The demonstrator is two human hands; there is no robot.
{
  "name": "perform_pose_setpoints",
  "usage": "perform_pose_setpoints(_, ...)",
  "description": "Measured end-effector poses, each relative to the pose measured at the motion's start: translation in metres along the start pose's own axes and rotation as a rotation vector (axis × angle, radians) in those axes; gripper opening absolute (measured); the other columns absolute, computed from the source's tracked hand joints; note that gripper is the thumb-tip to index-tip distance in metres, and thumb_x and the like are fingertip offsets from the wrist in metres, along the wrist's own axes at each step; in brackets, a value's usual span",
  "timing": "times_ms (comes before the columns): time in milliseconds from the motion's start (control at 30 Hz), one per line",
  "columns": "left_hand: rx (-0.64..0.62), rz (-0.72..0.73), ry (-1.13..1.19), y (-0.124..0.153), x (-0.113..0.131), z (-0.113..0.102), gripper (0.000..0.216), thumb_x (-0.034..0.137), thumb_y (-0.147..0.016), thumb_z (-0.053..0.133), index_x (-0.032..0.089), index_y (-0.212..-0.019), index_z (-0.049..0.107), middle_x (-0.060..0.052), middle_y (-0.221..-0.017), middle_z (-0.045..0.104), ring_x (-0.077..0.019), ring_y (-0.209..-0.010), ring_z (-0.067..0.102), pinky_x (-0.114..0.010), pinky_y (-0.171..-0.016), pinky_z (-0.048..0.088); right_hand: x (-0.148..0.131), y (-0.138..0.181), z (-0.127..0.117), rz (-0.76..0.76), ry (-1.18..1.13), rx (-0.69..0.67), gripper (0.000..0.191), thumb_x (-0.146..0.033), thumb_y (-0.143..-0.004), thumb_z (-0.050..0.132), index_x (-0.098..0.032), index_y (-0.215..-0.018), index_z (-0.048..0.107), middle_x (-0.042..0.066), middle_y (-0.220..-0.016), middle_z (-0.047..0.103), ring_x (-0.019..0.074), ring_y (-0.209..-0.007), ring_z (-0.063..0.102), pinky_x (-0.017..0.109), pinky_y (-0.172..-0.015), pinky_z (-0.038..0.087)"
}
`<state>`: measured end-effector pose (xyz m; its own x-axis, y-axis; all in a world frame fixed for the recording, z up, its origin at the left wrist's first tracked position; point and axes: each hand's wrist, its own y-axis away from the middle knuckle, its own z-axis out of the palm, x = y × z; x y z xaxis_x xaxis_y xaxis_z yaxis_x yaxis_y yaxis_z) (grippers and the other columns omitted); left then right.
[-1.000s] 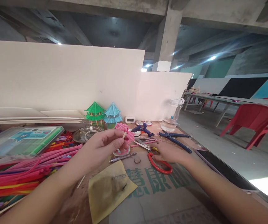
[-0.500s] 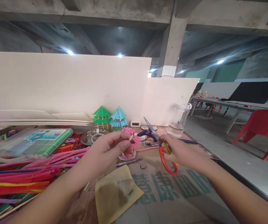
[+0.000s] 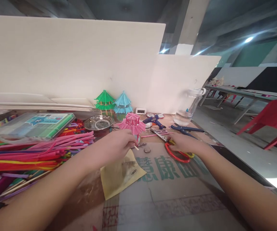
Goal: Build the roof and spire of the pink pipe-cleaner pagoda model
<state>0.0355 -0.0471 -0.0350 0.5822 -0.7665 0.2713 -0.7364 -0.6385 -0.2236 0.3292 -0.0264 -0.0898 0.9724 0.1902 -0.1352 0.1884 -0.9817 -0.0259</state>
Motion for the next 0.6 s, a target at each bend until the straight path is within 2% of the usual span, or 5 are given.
perform_pose_setpoints(133,0.007,-0.017,0.009,0.003,0.012,-0.003,0.024,0.015,-0.086,0.044,0.022,-0.094,0.066,-0.002,-0.086,0.069,-0.0171,-0.073,0.062,-0.025,-0.062,0.04,-0.031,0.011,-0.016,-0.026,-0.146,0.072,0.023,-0.033,-0.09,0.046,-0.019,-0.093,0.064,0.008,-0.087,0.069,0.0206,-0.079,0.064,0.029,-0.068,0.045)
perform_pose_setpoints(233,0.038,-0.039,-0.014,0.006,0.016,0.001,0.017,0.018,-0.087,0.043,0.021,-0.092,0.059,-0.002,-0.078,0.065,-0.016,-0.063,0.058,-0.025,-0.055,0.035,-0.072,0.017,-0.016,-0.249,-0.818,0.0,0.022,-0.038,-0.084,0.053,-0.02,-0.096,0.059,0.004,-0.091,0.068,0.0164,-0.076,0.062,0.028,-0.067,0.048)
perform_pose_setpoints(333,0.069,-0.086,-0.004,0.009,0.015,0.01,0.012,0.024,-0.089,0.043,0.02,-0.089,0.054,-0.003,-0.077,0.064,-0.0174,-0.064,0.058,-0.026,-0.056,0.036,-0.106,0.015,-0.003,-0.37,-1.156,-0.073,0.019,-0.025,-0.072,0.062,-0.021,-0.087,0.051,-0.002,-0.081,0.064,0.0127,-0.071,0.059,0.026,-0.064,0.046)
perform_pose_setpoints(467,0.061,-0.148,0.022,0.013,0.004,0.016,0.009,0.026,-0.09,0.043,0.02,-0.093,0.05,-0.003,-0.083,0.064,-0.0186,-0.071,0.06,-0.027,-0.06,0.038,-0.12,0.003,0.018,-0.387,-1.272,-0.123,0.024,-0.018,-0.069,0.062,-0.022,-0.087,0.047,-0.007,-0.068,0.055,0.0099,-0.059,0.053,0.022,-0.055,0.042)
perform_pose_setpoints(600,-0.19,-0.256,-0.112,0.017,-0.015,0.024,0.022,0.036,-0.081,0.063,0.019,-0.093,0.055,-0.003,-0.081,0.063,-0.0217,-0.073,0.061,-0.027,-0.057,0.036,-0.105,-0.007,0.032,-0.314,-1.176,-0.054,0.021,-0.023,-0.074,0.058,-0.02,-0.095,0.055,-0.004,-0.069,0.059,0.011,-0.059,0.055,0.025,-0.058,0.047)
